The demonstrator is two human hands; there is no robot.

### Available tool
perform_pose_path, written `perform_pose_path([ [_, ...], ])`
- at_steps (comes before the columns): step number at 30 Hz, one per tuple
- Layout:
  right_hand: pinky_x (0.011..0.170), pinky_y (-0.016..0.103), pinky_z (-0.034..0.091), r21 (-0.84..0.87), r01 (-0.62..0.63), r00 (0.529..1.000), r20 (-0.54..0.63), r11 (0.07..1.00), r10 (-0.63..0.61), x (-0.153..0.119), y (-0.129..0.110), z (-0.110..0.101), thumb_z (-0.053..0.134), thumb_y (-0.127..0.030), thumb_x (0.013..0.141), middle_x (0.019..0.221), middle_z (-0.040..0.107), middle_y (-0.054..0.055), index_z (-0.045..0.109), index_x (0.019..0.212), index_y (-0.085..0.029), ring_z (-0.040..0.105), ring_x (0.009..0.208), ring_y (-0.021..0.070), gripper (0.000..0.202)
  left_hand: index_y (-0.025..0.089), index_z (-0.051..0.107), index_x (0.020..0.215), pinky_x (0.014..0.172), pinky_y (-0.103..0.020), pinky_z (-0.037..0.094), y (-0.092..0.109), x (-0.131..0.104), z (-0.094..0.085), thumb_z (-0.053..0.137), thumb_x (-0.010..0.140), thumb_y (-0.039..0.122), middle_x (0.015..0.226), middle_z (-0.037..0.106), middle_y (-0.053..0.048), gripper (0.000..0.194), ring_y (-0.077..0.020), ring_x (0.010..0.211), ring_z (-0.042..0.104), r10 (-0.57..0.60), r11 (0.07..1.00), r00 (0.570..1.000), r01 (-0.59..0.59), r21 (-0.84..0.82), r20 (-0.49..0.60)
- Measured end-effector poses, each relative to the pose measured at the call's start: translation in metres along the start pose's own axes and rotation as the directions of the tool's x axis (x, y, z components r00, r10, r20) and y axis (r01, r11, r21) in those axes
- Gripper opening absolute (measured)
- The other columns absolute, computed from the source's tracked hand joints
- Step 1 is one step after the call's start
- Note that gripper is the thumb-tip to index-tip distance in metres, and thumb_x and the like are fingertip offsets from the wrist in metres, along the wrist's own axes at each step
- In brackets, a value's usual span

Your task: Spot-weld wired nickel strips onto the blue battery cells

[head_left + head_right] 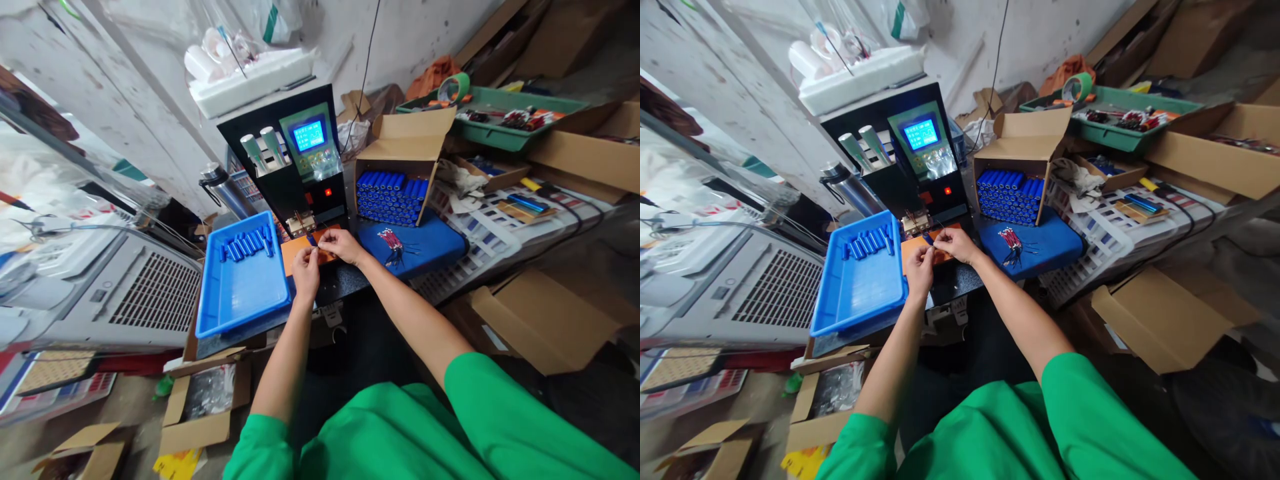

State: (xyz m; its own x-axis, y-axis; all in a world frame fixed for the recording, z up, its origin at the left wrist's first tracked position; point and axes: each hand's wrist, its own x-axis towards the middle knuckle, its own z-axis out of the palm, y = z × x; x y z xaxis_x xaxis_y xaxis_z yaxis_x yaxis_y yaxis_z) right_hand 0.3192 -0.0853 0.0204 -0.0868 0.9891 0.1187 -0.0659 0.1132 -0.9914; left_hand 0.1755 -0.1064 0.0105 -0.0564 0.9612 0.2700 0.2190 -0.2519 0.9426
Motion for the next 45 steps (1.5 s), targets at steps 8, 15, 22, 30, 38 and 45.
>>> perform_pose_path([
  [8,0.045,0.022,0.033,-0.003,-0.012,1.0,-0.029,1.0,0.012,0.001,0.002,0.002,0.072,-0.042,0.066,0.052,0.053,-0.005,0.06,0.071,-0.019,0.044,0.046,0.0095,0.027,0.018,0.065,0.09,0.074,-0.029,0.053,-0.005,-0.002,-0.002,0.06,0.09,0.036,0.087,0.068,-0.005,0.018,-0.0164,0.079,0.065,0.046,0.997,0.999,-0.046,0.069,-0.003],
  [15,0.042,0.021,0.029,0.109,-0.046,0.989,-0.134,0.993,0.06,0.0,0.001,-0.002,0.068,-0.039,0.066,0.05,0.052,-0.005,0.061,0.07,-0.018,0.04,0.042,0.0077,0.023,0.021,0.069,0.103,0.11,-0.042,0.044,-0.012,0.0,-0.01,0.063,0.084,0.023,0.126,0.059,-0.011,0.021,-0.0254,0.126,0.054,0.283,0.923,0.958,-0.285,0.259,0.046],
  [22,0.04,0.02,0.026,0.175,-0.031,0.98,-0.186,0.984,0.064,-0.001,-0.003,-0.001,0.069,-0.041,0.066,0.053,0.052,-0.004,0.057,0.066,-0.018,0.04,0.043,0.0066,0.025,0.023,0.067,0.122,0.098,-0.041,0.05,-0.017,0.014,-0.01,0.063,0.082,0.02,0.113,0.067,-0.011,0.04,-0.0241,0.104,0.064,0.26,0.898,0.933,-0.328,0.292,0.249],
  [30,0.039,0.02,0.026,0.17,-0.044,0.976,-0.204,0.985,0.078,0.0,-0.003,0.0,0.07,-0.041,0.066,0.05,0.05,-0.005,0.058,0.066,-0.018,0.039,0.041,0.0065,0.026,0.021,0.059,0.131,0.086,-0.034,0.052,-0.019,0.003,-0.016,0.064,0.085,0.031,0.098,0.067,-0.006,0.047,-0.0174,0.086,0.063,0.165,0.972,0.963,-0.196,0.132,0.213],
  [38,0.039,0.019,0.026,0.183,-0.04,0.975,-0.208,0.982,0.078,-0.001,-0.006,0.003,0.072,-0.04,0.069,0.048,0.049,-0.005,0.055,0.064,-0.019,0.04,0.041,0.0065,0.028,0.017,0.067,0.1,0.064,-0.024,0.046,-0.008,0.02,-0.014,0.061,0.089,0.04,0.076,0.064,-0.001,0.026,-0.0126,0.065,0.057,0.048,0.997,0.997,-0.051,0.053,0.059],
  [45,0.039,0.018,0.027,0.15,-0.039,0.972,-0.225,0.988,0.073,0.004,-0.001,0.003,0.068,-0.033,0.071,0.048,0.051,-0.005,0.058,0.065,-0.018,0.038,0.04,0.0055,0.02,0.016,0.064,0.083,0.063,-0.023,0.042,-0.007,0.031,-0.006,0.062,0.086,0.028,0.071,0.062,-0.001,0.012,-0.0121,0.066,0.055,0.041,0.993,0.992,-0.053,0.104,0.122],
])
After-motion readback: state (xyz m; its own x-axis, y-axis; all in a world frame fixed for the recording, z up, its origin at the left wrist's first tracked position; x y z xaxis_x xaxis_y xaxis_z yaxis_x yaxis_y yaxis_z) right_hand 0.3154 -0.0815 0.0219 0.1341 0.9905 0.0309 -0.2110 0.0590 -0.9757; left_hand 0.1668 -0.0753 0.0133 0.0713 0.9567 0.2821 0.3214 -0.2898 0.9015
